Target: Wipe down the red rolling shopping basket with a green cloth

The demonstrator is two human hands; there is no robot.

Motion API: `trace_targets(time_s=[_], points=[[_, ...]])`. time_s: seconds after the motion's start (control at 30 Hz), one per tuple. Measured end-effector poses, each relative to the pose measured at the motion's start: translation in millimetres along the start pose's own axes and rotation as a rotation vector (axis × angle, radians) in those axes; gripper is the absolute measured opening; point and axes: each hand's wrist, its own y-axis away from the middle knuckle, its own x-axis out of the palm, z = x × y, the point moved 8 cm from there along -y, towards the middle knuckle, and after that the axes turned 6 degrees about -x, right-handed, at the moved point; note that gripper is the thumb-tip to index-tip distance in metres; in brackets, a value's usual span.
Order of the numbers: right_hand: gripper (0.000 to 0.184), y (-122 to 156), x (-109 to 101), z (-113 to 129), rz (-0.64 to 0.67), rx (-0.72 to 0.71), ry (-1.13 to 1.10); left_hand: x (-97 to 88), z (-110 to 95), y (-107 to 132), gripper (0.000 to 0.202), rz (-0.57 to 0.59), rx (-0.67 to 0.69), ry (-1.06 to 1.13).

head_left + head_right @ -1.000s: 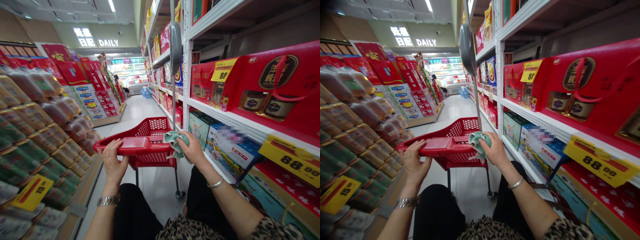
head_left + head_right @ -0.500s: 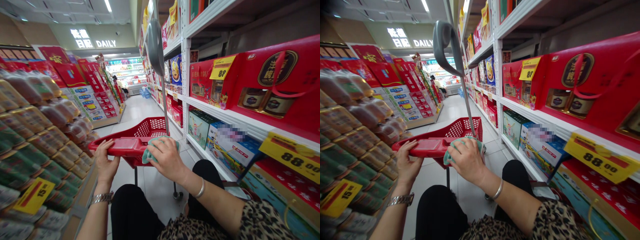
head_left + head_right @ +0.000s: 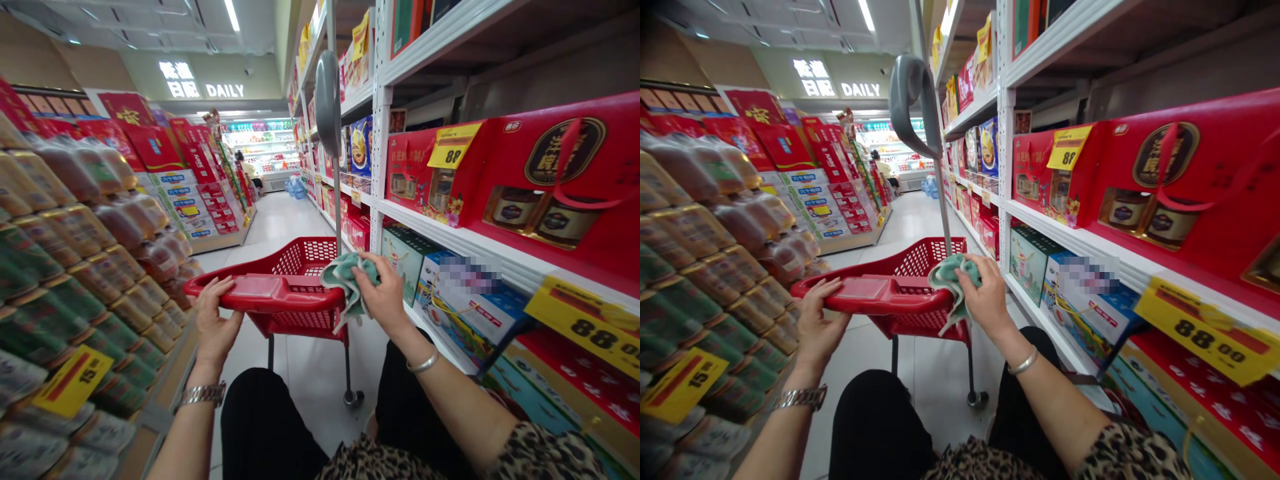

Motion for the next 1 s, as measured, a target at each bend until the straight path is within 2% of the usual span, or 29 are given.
trace_targets(time_s=[0.1, 0.2, 0.3, 0.4, 0.5, 0.57, 0.83, 1.0], points=[[0.036, -34.8, -9.5, -9.8, -0.143, 0.065, 0.069, -0.1, -0.1, 1.3, 0.030, -0.002, 0.003, -0.004], [0.044, -80.1, -3.7, -7.4, -0.215, 0.019, 0.104, -0.2, 0.8, 1.7, 0.030, -0.008, 0.016, -0.006], [0.044, -116.0, 11.4, -5.3, -0.293, -0.032, -0.019, -0.5, 2.0, 2.0, 0.031, -0.029, 0.050, 0.010], [0.042, -127.9, 36.6, -5.8, -0.285, -0.041, -0.189, -0.4, 4.9, 2.5, 0.033, -0.051, 0.078, 0.033], [0.045, -115.8, 60.6, -9.0, -0.207, 0.013, -0.299, -0.1, 8.9, 2.7, 0.033, -0.061, 0.078, 0.035], [0.048, -100.6, 69.0, -13.2, -0.159, 0.068, -0.328, -0.4, 11.3, 2.5, 0.033, -0.063, 0.070, 0.022], [0.043, -47.5, 75.9, -36.2, -0.025, 0.263, -0.396, -0.5, 15.7, 0.5, 0.033, -0.046, 0.051, 0.052], [0.041, -26.0, 80.1, -44.5, 0.056, 0.295, -0.398, -1.1, 24.2, 1.7, 0.033, -0.044, 0.063, 0.054]])
